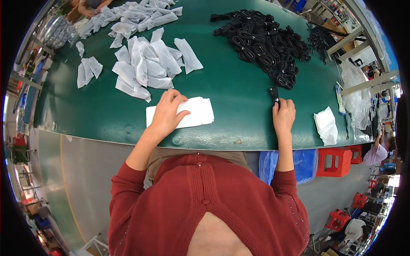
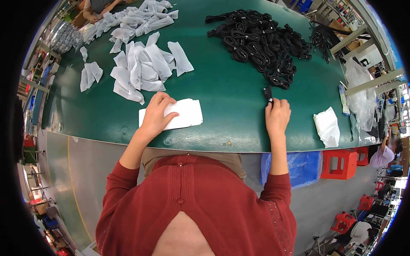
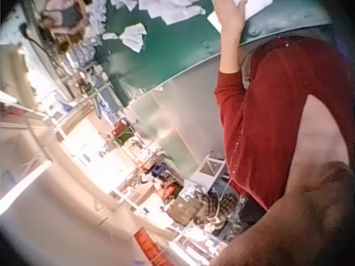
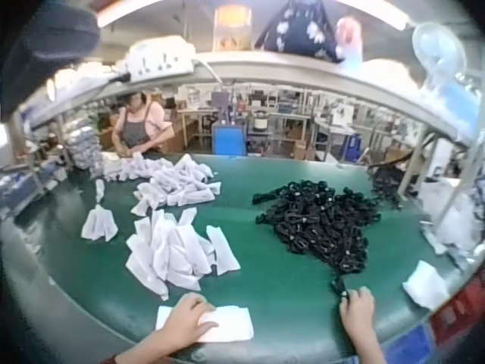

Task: The person repeatedly picks up black cables from a pile on a green table and places them into small white paper bags. The person handles the items one at a time, folding the cables and inserting them into the packaging material.

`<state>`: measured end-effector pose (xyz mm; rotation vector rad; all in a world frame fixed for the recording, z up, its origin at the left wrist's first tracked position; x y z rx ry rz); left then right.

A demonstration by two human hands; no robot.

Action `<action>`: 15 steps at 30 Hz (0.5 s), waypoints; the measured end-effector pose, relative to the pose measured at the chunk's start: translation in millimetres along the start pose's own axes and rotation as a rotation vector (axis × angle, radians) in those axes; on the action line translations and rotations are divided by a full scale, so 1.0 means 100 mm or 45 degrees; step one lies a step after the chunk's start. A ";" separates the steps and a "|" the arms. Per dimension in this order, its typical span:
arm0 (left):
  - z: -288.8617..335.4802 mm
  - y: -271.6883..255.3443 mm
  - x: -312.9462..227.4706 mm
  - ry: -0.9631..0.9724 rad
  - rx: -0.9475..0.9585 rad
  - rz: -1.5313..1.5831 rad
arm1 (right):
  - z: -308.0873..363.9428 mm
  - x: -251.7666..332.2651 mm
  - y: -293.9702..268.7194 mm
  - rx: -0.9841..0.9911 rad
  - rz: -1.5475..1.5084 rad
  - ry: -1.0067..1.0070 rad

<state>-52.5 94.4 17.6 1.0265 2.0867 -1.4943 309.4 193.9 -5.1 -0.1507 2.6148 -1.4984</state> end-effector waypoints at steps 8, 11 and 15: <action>0.01 0.23 -0.12 -0.056 0.036 0.095 | 0.20 1.04 -0.28 0.244 -0.973 -0.087; 0.03 0.29 -0.05 -0.061 -0.017 0.124 | 0.24 1.34 -0.39 0.287 -1.073 -0.200; 0.07 0.28 0.03 -0.183 -0.053 0.303 | 0.25 1.57 -0.60 0.203 -1.018 -0.403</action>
Point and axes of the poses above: each hand's wrist, its own z-axis away from the middle knuckle, its own y-axis out of the palm, x = y × z, the point moved 9 cm from there along -z, towards the middle knuckle, and after that the axes turned 11 degrees about z, right-handed, at the moved point
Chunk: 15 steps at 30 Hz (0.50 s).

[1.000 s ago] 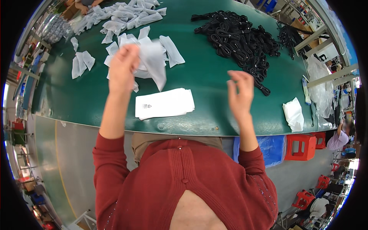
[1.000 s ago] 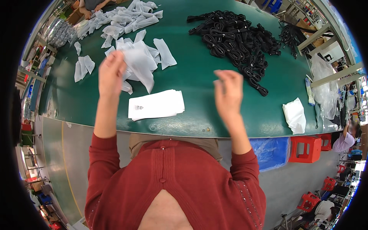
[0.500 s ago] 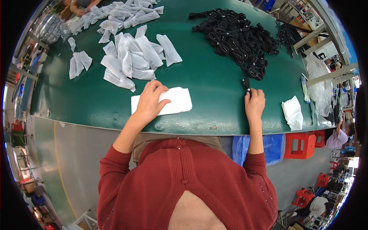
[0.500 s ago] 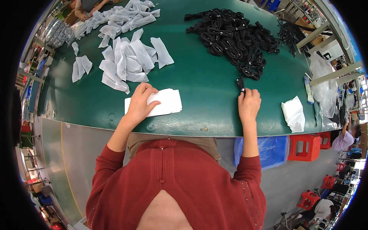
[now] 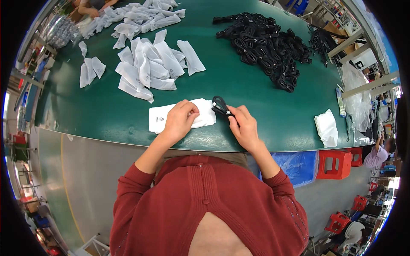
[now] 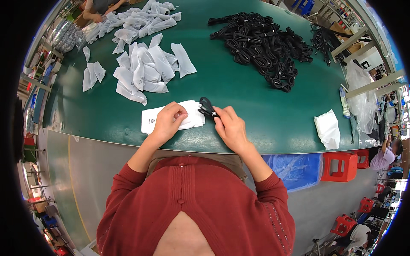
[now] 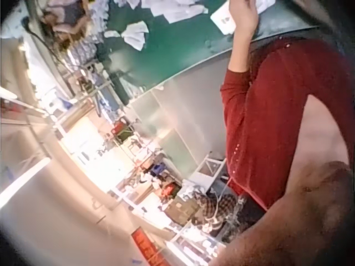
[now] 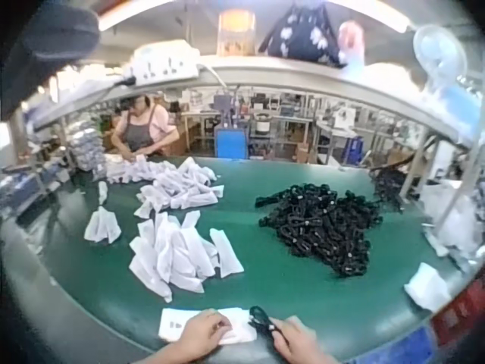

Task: The person repeatedly picks up black cables from a pile on a green table and places them into small white paper bags. The person handles the items one at a time, folding the cables and inserting them into the packaging material.

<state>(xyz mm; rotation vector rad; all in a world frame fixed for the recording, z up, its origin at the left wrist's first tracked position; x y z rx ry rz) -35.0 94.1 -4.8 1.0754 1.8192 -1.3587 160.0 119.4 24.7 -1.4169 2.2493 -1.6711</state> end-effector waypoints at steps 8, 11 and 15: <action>0.03 -0.05 0.16 -0.236 0.014 0.369 | -0.03 0.33 0.12 0.177 0.229 -0.395; 0.03 -0.05 0.08 -0.154 0.057 0.385 | -0.06 0.29 0.17 0.279 0.112 -0.427; 0.02 -0.03 -0.11 0.025 0.173 0.444 | -0.10 0.00 0.36 0.465 -0.388 -0.226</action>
Point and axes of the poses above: each hand's wrist, its own z-axis away from the middle knuckle, its own y-axis out of the palm, x = y × z, the point moved 9 cm from there along -z, towards the middle knuckle, and after that the axes turned 11 degrees about z, right-handed, at the moved point
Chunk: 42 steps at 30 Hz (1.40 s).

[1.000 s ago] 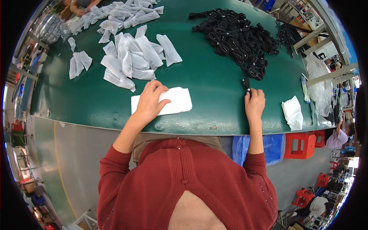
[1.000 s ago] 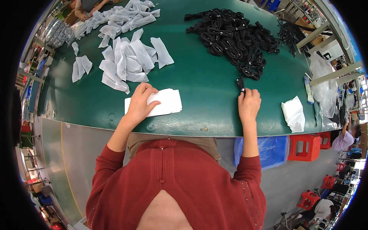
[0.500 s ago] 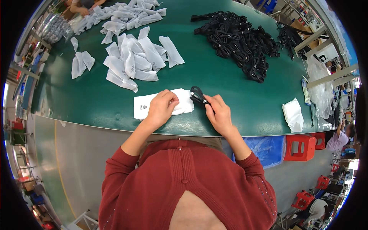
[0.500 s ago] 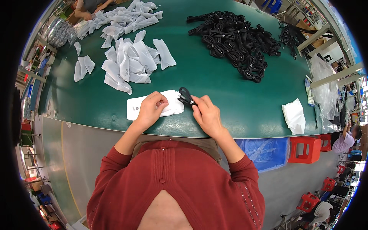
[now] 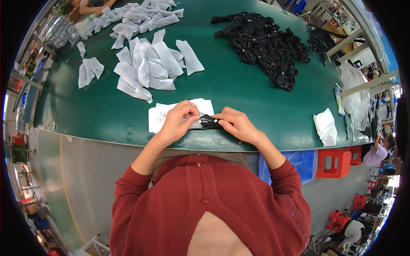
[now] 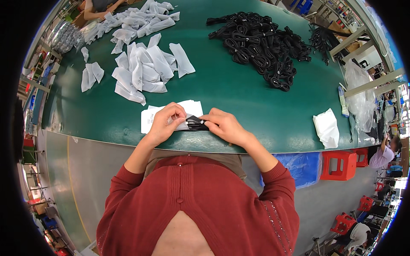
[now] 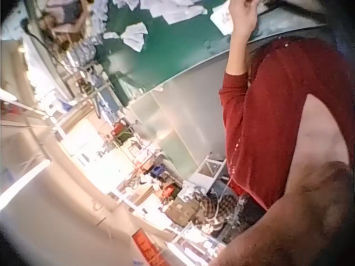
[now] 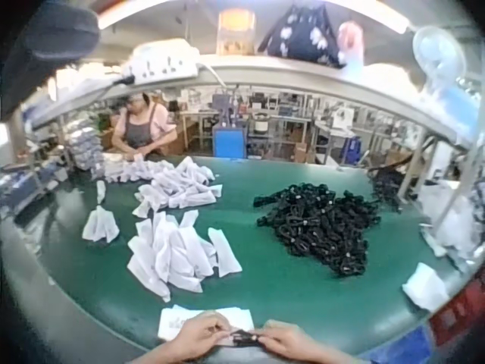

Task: The person repeatedly picks up black cables from a pile on a green table and places them into small white paper bags. The person handles the items one at a time, folding the cables and inserting them into the packaging material.

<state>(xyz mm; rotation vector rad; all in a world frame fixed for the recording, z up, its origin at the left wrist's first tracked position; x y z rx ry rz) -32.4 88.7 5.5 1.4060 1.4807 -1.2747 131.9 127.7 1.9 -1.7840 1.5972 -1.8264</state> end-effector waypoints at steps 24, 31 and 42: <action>-0.17 -0.09 -0.33 0.018 -0.013 0.251 | -0.06 0.13 -0.18 -0.762 -0.890 0.293; -0.20 0.00 -0.29 -0.091 -0.038 0.458 | -0.07 0.27 -0.27 -0.762 -0.421 0.154; -0.39 -1.53 -0.45 0.112 -0.769 0.701 | 0.01 -0.05 -1.19 -0.919 0.654 0.119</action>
Point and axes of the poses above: each hand's wrist, its own z-axis away from the middle knuckle, its own y-axis out of the palm, x = y × z, the point moved 9 cm from there along -z, towards the middle knuckle, and after that the axes turned 11 degrees about z, right-handed, at the moved point
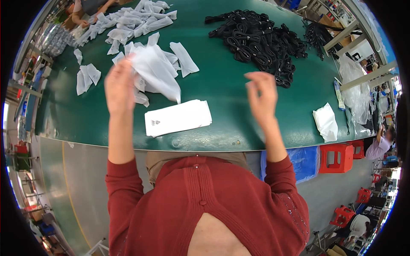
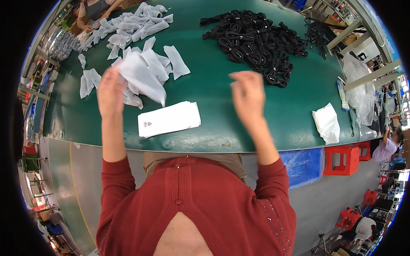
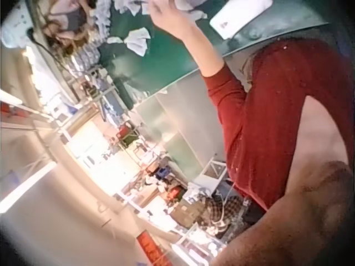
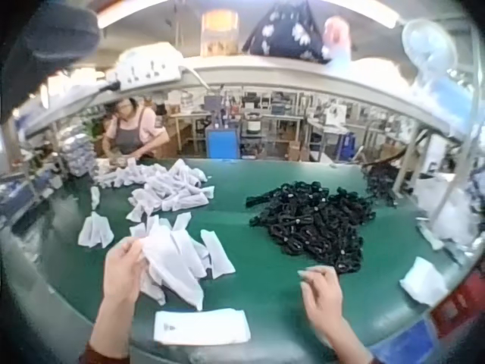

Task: The person repeatedly picks up black cables from a pile on a green table and places them into small white paper bags. The person handles the items one at a time, folding the cables and inserting them into the packaging material.

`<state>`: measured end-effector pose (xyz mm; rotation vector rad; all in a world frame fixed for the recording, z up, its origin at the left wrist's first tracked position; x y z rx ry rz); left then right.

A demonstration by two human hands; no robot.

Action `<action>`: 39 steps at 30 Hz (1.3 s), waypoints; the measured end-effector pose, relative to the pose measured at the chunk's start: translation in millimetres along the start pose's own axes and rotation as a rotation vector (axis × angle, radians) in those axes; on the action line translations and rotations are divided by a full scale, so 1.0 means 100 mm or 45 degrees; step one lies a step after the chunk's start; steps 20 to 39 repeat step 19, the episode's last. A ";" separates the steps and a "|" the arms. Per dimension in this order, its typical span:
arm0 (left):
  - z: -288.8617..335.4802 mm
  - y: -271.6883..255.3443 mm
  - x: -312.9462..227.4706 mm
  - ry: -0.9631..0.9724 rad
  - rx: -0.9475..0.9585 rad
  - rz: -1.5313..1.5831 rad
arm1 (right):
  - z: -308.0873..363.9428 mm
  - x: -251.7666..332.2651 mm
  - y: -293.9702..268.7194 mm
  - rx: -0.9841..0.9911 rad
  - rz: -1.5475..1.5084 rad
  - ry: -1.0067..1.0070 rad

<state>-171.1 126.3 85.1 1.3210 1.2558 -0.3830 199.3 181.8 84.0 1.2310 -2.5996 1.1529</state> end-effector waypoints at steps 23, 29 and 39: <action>1.18 0.62 1.18 0.128 0.737 -1.225 | 1.00 -0.89 0.51 0.415 -0.582 0.884; 1.18 0.62 1.18 0.128 0.737 -1.225 | 1.00 -0.89 0.51 0.415 -0.582 0.884; 1.18 0.62 1.18 0.128 0.737 -1.225 | 1.00 -0.89 0.51 0.415 -0.582 0.884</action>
Point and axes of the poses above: each hand's wrist, its own z-axis away from the middle knuckle, its own y-axis out of the palm, x = y × z, the point moved 9 cm from there along -z, towards the middle knuckle, and after that the axes turned 11 degrees about z, right-handed, at the moved point
